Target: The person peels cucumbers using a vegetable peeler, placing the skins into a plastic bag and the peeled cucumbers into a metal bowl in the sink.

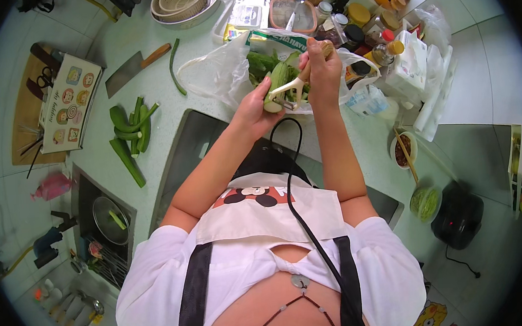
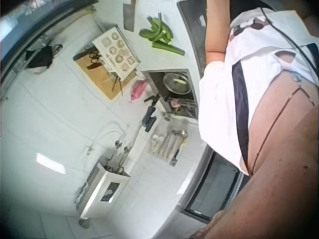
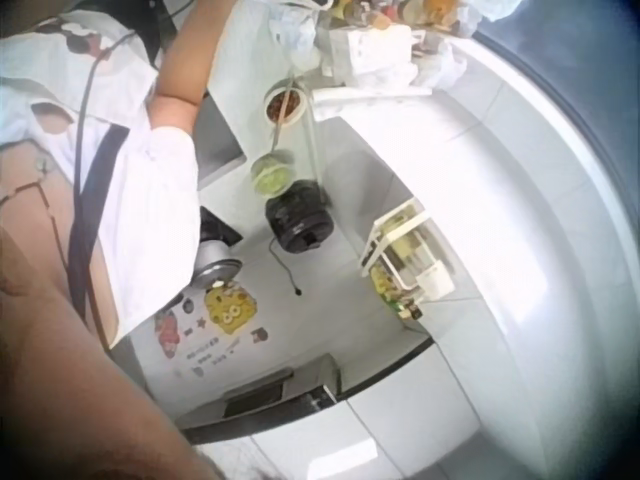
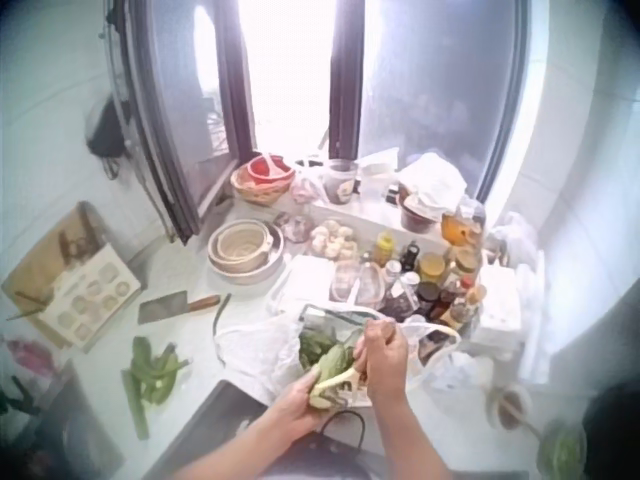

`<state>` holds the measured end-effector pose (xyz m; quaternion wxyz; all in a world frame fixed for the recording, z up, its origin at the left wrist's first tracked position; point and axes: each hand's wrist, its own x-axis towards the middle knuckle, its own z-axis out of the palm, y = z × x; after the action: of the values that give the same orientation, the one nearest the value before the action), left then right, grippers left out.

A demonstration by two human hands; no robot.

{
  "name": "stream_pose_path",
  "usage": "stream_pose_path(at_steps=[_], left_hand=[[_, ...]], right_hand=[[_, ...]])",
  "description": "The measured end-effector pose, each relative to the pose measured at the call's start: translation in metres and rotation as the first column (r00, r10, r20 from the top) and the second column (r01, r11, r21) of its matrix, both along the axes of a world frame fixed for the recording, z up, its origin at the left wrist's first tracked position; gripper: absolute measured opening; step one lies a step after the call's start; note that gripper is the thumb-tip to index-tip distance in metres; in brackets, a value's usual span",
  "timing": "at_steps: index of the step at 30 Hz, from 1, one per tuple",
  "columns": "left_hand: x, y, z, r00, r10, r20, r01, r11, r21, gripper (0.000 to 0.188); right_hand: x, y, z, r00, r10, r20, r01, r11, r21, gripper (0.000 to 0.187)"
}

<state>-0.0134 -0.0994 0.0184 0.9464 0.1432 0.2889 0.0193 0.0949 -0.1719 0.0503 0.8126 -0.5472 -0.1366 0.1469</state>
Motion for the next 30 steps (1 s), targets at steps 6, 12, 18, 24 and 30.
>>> stream_pose_path(at_steps=[6,12,18,24,30], left_hand=[[0.008,0.006,-0.006,1.000,-0.030,0.007,0.029,0.995,0.094,0.032],[0.009,0.011,-0.002,1.000,-0.008,-0.004,0.009,0.997,0.077,0.031],[0.008,0.018,-0.007,0.996,0.003,-0.085,0.000,1.000,0.027,0.027],[0.006,0.022,-0.014,0.993,-0.001,-0.116,0.000,1.000,-0.008,0.024],[0.007,0.021,-0.018,0.999,-0.001,-0.050,0.002,1.000,0.005,0.022]], right_hand=[[0.002,0.013,-0.003,0.994,-0.103,-0.036,0.104,0.995,0.009,0.020],[-0.004,0.024,-0.011,0.978,-0.205,-0.024,0.206,0.973,0.107,0.018],[-0.010,0.029,-0.013,0.964,-0.258,-0.066,0.264,0.958,0.111,0.016],[-0.012,0.035,-0.017,0.968,-0.248,-0.040,0.250,0.966,0.071,0.015],[-0.010,0.038,-0.021,0.950,-0.308,-0.048,0.310,0.950,0.027,0.015]])
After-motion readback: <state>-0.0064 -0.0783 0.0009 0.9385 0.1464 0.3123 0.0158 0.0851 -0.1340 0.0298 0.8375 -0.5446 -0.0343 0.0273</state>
